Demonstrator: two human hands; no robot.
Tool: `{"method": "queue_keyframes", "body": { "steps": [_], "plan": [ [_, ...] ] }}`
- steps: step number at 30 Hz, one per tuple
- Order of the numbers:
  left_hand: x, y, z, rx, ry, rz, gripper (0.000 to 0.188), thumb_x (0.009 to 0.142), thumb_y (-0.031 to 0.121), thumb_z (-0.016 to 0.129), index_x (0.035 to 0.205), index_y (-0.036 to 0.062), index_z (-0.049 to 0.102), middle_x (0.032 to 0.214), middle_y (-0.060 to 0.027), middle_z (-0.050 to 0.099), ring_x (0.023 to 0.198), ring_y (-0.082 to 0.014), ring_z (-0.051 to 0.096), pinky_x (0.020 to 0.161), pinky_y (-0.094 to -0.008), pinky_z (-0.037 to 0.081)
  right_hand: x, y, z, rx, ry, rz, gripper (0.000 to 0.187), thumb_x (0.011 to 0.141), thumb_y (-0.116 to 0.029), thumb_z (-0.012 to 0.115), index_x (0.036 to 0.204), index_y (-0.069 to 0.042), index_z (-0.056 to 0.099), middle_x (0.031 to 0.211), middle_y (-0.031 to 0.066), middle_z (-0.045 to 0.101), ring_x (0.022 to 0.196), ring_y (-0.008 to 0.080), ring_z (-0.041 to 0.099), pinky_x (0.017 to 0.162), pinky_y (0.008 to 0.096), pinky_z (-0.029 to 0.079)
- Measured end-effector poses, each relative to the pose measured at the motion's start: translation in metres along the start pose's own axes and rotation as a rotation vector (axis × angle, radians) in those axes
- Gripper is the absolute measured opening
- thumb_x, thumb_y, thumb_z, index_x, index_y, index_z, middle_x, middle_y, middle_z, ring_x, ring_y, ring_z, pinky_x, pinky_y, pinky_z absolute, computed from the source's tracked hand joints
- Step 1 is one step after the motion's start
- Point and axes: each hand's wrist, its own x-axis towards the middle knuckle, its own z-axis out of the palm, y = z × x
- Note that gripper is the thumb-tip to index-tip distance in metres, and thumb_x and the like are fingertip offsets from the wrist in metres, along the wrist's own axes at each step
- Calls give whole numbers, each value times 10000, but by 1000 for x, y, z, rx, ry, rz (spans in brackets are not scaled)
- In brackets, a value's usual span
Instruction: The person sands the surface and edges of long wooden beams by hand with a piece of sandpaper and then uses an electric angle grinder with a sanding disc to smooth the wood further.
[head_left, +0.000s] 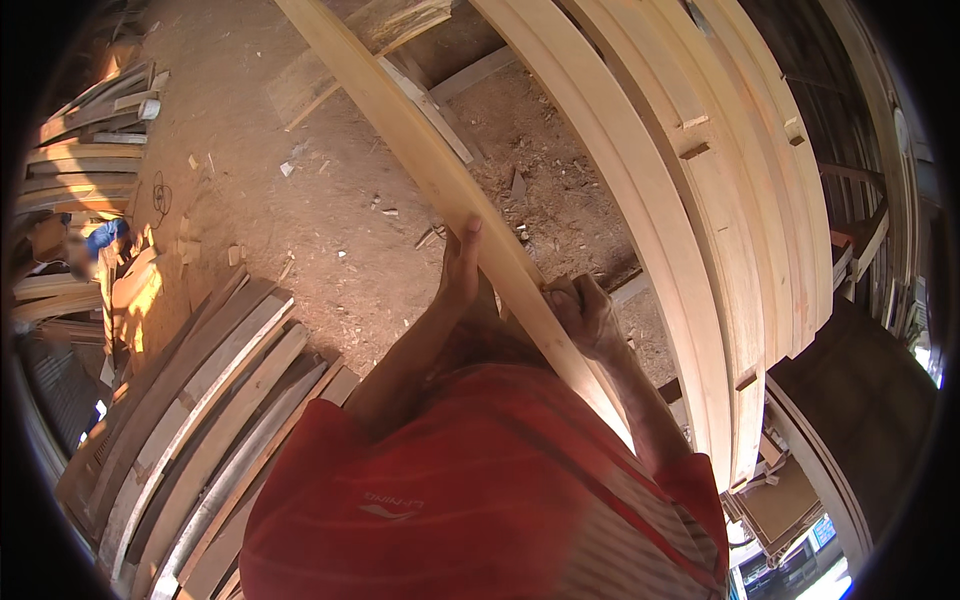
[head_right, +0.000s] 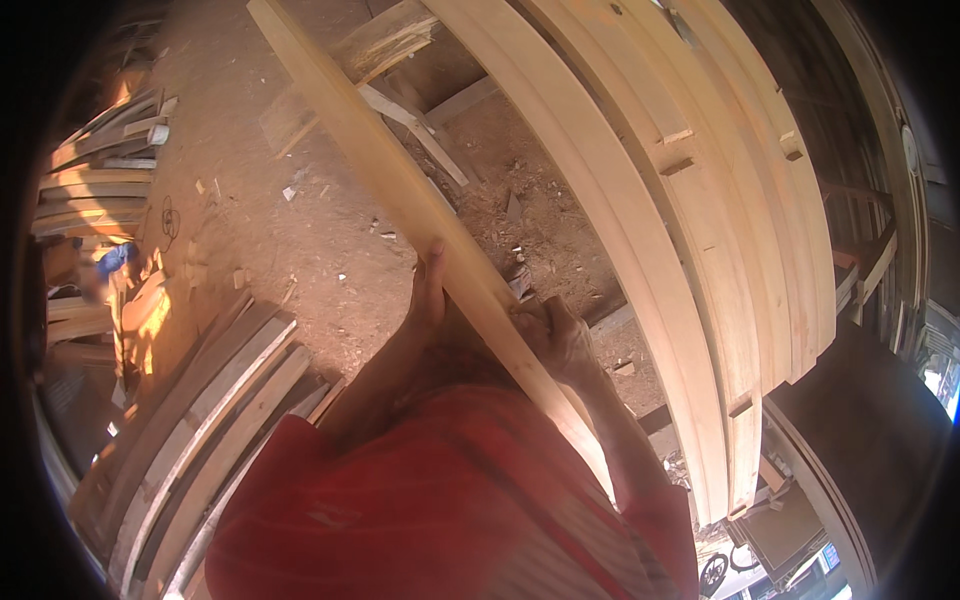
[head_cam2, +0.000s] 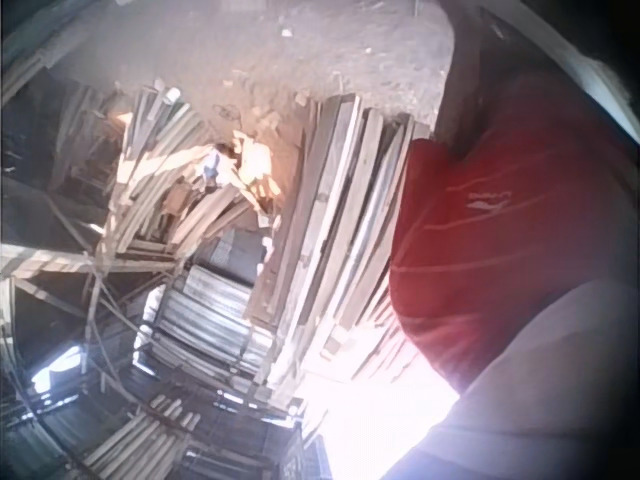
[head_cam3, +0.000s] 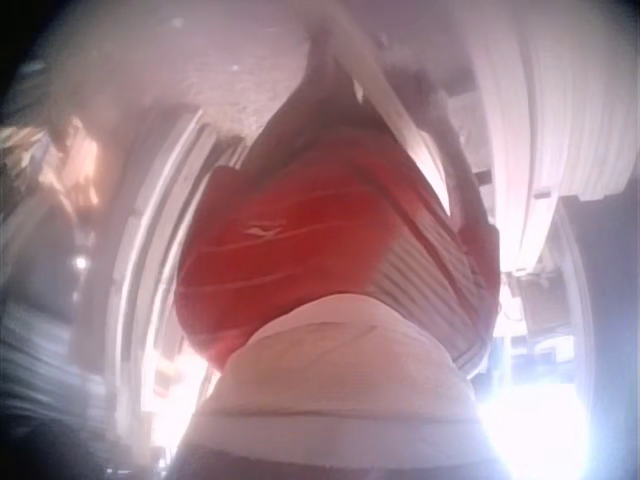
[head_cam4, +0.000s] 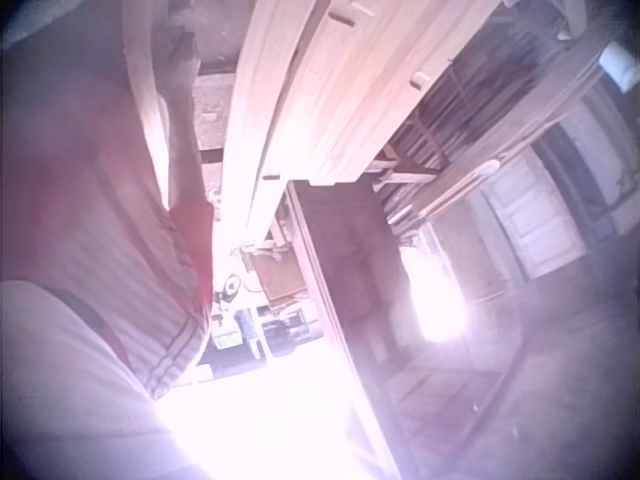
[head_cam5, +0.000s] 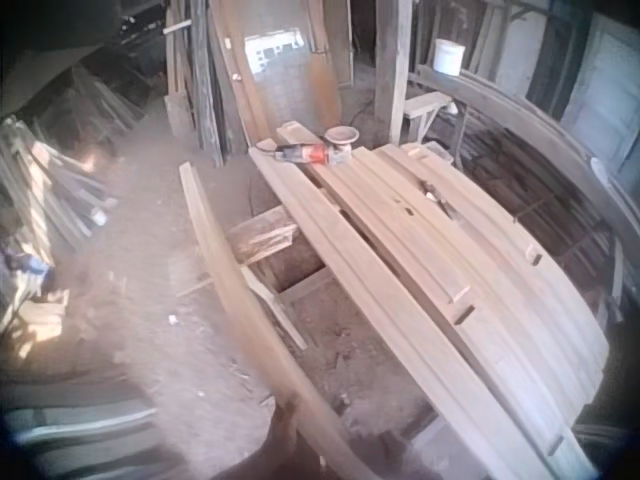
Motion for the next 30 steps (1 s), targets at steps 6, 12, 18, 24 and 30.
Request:
{"method": "queue_keyframes", "body": {
  "steps": [6, 12, 18, 24, 30],
  "plan": [
    [49, 54, -21, -152, 239, -35, 750, 1065, 643, 431, 1576, 95, 396, 1431, -126, 560, 1276, -241, 569, 1089, -419, 445, 12, -1, 6, -15, 20, -64, 230, 1014, -263, 654, 1053, -54, 739, 862, 164, 658, 753, 324, 713, 638, 430, 546],
    [168, 142, -68, -192, 356, 26, 729, 1073, 623, 415, 1579, 99, 417, 1444, -140, 567, 1276, -268, 588, 1062, -421, 478, 76, -33, 16, -136, -80, -239, 320, 1027, -342, 637, 1021, -32, 720, 829, 172, 661, 733, 307, 707, 638, 421, 539],
    [196, 130, -70, 53, 455, 187, 714, 1099, 578, 373, 1595, 66, 385, 1420, -182, 580, 1247, -305, 616, 1036, -431, 505, 179, -55, 61, -70, -23, -99, 478, 1015, -453, 634, 932, 17, 660, 811, 221, 676, 735, 345, 706, 646, 448, 540],
    [183, 151, -56, 33, 380, 226, 739, 1102, 580, 360, 1561, 2, 401, 1344, -229, 602, 1175, -322, 641, 997, -425, 514, 336, -122, 112, -166, 177, -409, 547, 1031, -487, 576, 917, 41, 660, 695, 254, 618, 686, 394, 682, 641, 498, 517],
    [176, 138, -69, 107, 360, 260, 758, 1112, 587, 333, 1545, -32, 388, 1299, -244, 609, 1148, -326, 641, 963, -439, 513, 296, -106, 108, -173, 101, -374, 371, 1027, -404, 614, 1080, -54, 727, 797, 233, 628, 718, 366, 696, 625, 455, 526]
  ]
}}
